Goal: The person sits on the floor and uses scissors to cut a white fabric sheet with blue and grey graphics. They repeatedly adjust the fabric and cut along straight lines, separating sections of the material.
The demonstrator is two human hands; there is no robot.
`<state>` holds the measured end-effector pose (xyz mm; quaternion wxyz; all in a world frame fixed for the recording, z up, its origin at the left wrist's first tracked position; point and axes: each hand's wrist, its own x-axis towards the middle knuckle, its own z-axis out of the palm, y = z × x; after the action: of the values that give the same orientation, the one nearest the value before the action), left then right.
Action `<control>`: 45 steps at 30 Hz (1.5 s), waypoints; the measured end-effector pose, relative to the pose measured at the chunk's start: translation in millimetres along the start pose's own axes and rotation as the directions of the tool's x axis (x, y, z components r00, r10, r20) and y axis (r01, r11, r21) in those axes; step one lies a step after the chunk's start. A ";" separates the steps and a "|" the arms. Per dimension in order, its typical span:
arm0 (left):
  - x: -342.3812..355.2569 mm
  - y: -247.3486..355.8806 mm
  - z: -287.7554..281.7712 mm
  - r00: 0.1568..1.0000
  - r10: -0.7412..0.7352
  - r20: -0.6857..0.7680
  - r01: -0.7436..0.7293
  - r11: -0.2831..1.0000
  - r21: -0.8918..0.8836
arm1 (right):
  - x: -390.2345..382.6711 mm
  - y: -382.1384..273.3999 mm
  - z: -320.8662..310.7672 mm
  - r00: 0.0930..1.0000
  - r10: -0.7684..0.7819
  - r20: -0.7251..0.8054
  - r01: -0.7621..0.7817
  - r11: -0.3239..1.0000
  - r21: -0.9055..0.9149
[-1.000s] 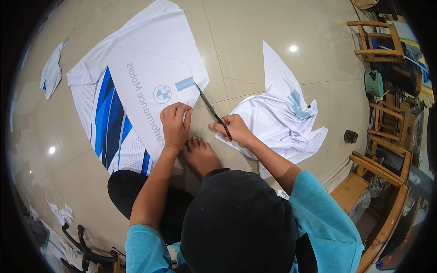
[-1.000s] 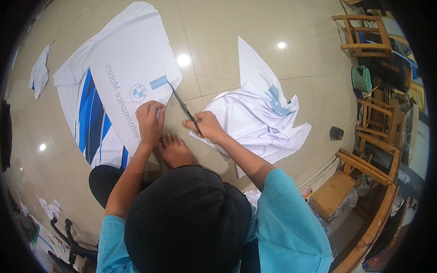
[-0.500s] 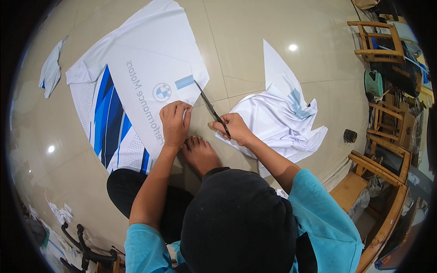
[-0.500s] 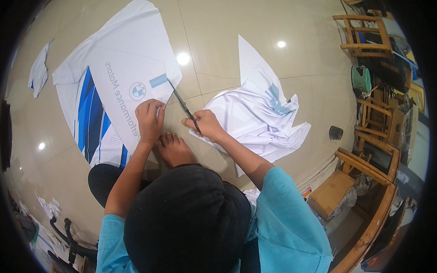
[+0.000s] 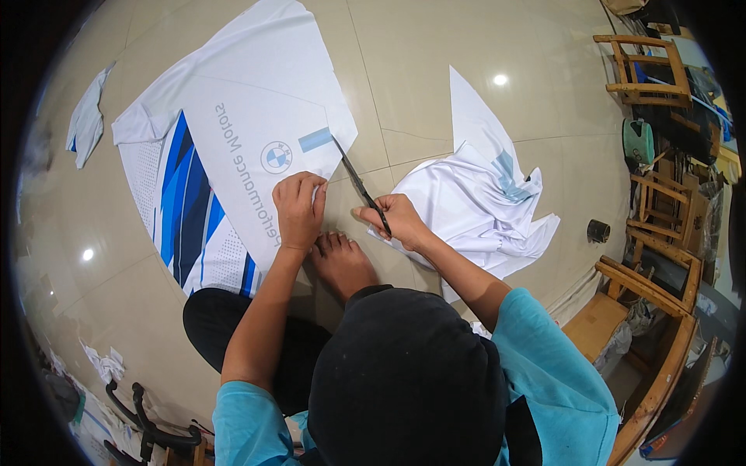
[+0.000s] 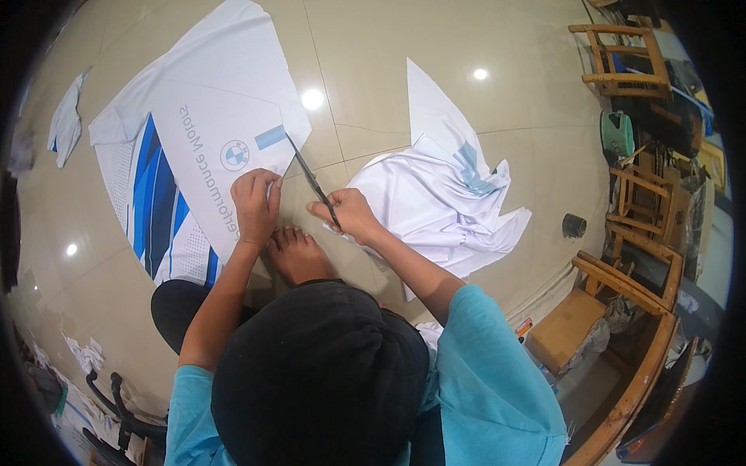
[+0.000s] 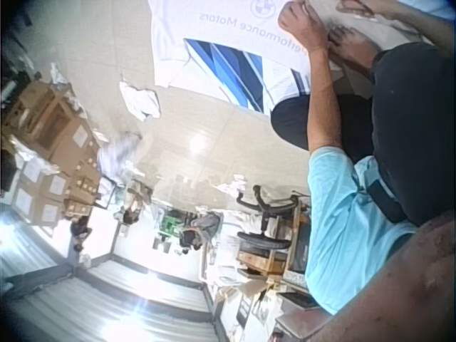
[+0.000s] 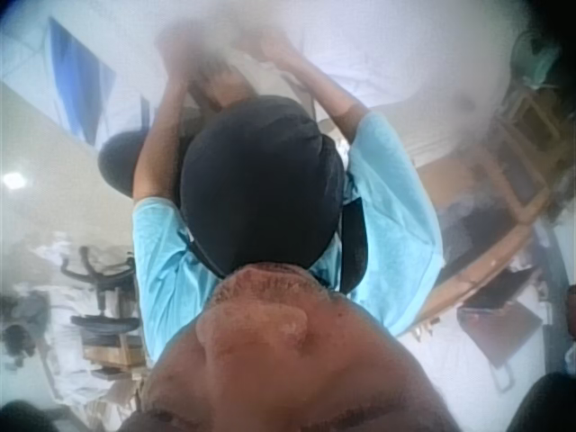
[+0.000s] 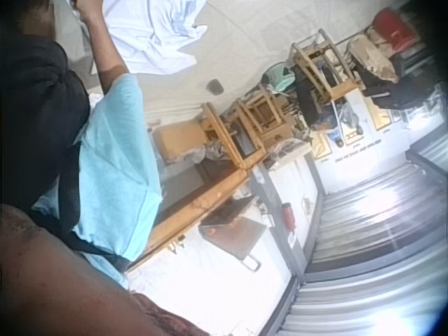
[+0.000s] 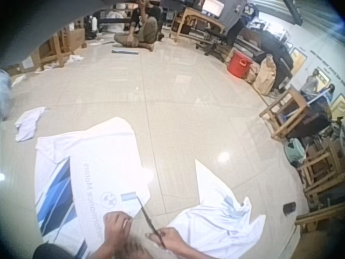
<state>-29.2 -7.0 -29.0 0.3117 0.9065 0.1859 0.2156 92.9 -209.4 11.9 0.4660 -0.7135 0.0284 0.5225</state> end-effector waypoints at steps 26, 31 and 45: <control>-0.1 0.9 -0.8 1.000 0.003 0.005 -0.003 1.000 0.002 | 1.0 -1.2 11.7 1.000 0.003 -0.025 -0.002 0.998 0.066; -0.3 0.3 -1.5 1.000 0.008 0.006 -0.008 1.000 0.003 | -1.4 -3.2 16.2 1.000 0.020 -0.012 -0.019 0.995 0.097; 0.9 3.3 -3.2 1.000 -0.001 0.014 0.002 1.000 -0.023 | 2.7 -5.4 22.5 1.000 -0.005 -0.024 0.007 0.995 0.104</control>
<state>-29.5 -7.4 -24.3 0.3237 0.9042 0.1819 0.2110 80.8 -189.6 12.8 0.5037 -0.6944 0.0590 0.5105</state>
